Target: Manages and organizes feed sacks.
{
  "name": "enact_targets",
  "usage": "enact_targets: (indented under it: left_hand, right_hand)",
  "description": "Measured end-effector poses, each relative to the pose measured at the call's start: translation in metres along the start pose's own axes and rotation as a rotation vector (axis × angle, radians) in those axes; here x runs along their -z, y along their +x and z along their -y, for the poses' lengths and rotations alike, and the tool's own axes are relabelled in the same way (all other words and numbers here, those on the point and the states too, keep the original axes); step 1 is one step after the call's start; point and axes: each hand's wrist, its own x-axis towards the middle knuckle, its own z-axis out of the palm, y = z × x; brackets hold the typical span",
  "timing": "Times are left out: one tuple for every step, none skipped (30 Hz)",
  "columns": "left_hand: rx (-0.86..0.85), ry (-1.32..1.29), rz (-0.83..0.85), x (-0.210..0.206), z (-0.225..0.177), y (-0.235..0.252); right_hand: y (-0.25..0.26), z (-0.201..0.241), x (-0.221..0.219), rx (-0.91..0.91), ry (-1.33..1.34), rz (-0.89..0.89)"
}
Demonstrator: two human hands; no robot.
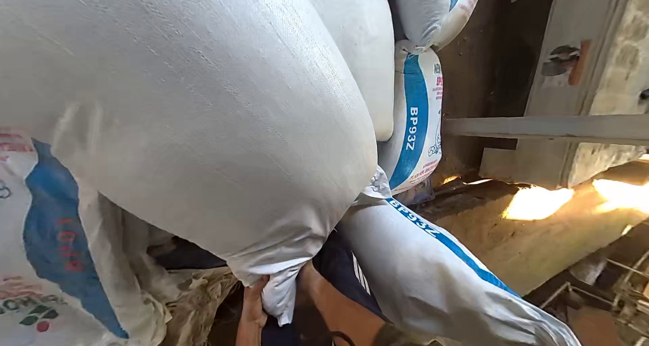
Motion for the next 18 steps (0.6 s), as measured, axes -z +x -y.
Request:
enact_targets:
  left_hand:
    - [0.007, -0.015, -0.007, -0.005, 0.001, 0.002]
    - [0.030, -0.023, -0.011, -0.008, 0.001, 0.003]
    - [0.049, -0.020, -0.012, -0.009, 0.000, 0.003]
    - [0.060, -0.010, -0.012, -0.012, -0.002, 0.003]
    - [0.061, -0.001, -0.013, -0.014, -0.005, 0.002]
    - [0.055, 0.021, -0.018, -0.017, -0.008, -0.002]
    - [0.042, 0.047, -0.028, -0.020, -0.011, -0.007]
    - [0.026, 0.071, -0.041, -0.021, -0.014, -0.009]
    - [0.015, 0.096, -0.047, -0.022, -0.015, -0.008]
    - [0.017, 0.118, -0.060, -0.024, -0.013, -0.006]
    - [0.035, 0.142, -0.090, -0.027, -0.012, -0.006]
    - [0.070, 0.157, -0.132, -0.030, -0.013, -0.007]
    - [0.112, 0.160, -0.167, -0.032, -0.014, -0.010]
    - [0.150, 0.158, -0.189, -0.032, -0.012, -0.015]
    - [0.170, 0.146, -0.194, -0.032, -0.011, -0.016]
    - [0.173, 0.122, -0.191, -0.033, -0.010, -0.016]
    - [0.166, 0.093, -0.182, -0.034, -0.009, -0.018]
    - [0.146, 0.067, -0.164, -0.036, -0.009, -0.018]
  right_hand:
    - [0.003, 0.021, 0.019, -0.023, -0.300, -0.068]
    - [0.001, 0.047, 0.039, -0.034, -0.437, -0.146]
    - [-0.002, 0.075, 0.063, 0.016, -0.486, -0.239]
    - [-0.004, 0.111, 0.088, 0.130, -0.520, -0.354]
    - [-0.007, 0.155, 0.112, 0.276, -0.546, -0.479]
    - [-0.008, 0.199, 0.137, 0.400, -0.575, -0.560]
    - [0.001, 0.238, 0.162, 0.500, -0.590, -0.588]
    - [0.021, 0.271, 0.184, 0.579, -0.592, -0.592]
    - [0.050, 0.296, 0.206, 0.627, -0.587, -0.565]
    - [0.081, 0.315, 0.225, 0.645, -0.605, -0.496]
    - [0.111, 0.330, 0.239, 0.643, -0.649, -0.395]
    - [0.137, 0.342, 0.240, 0.606, -0.702, -0.287]
    - [0.154, 0.347, 0.234, 0.529, -0.757, -0.187]
    - [0.166, 0.341, 0.233, 0.444, -0.758, -0.106]
    - [0.178, 0.334, 0.238, 0.407, -0.692, -0.045]
    - [0.188, 0.327, 0.244, 0.401, -0.612, -0.007]
    - [0.189, 0.321, 0.246, 0.407, -0.551, 0.011]
    - [0.185, 0.318, 0.245, 0.414, -0.511, 0.019]
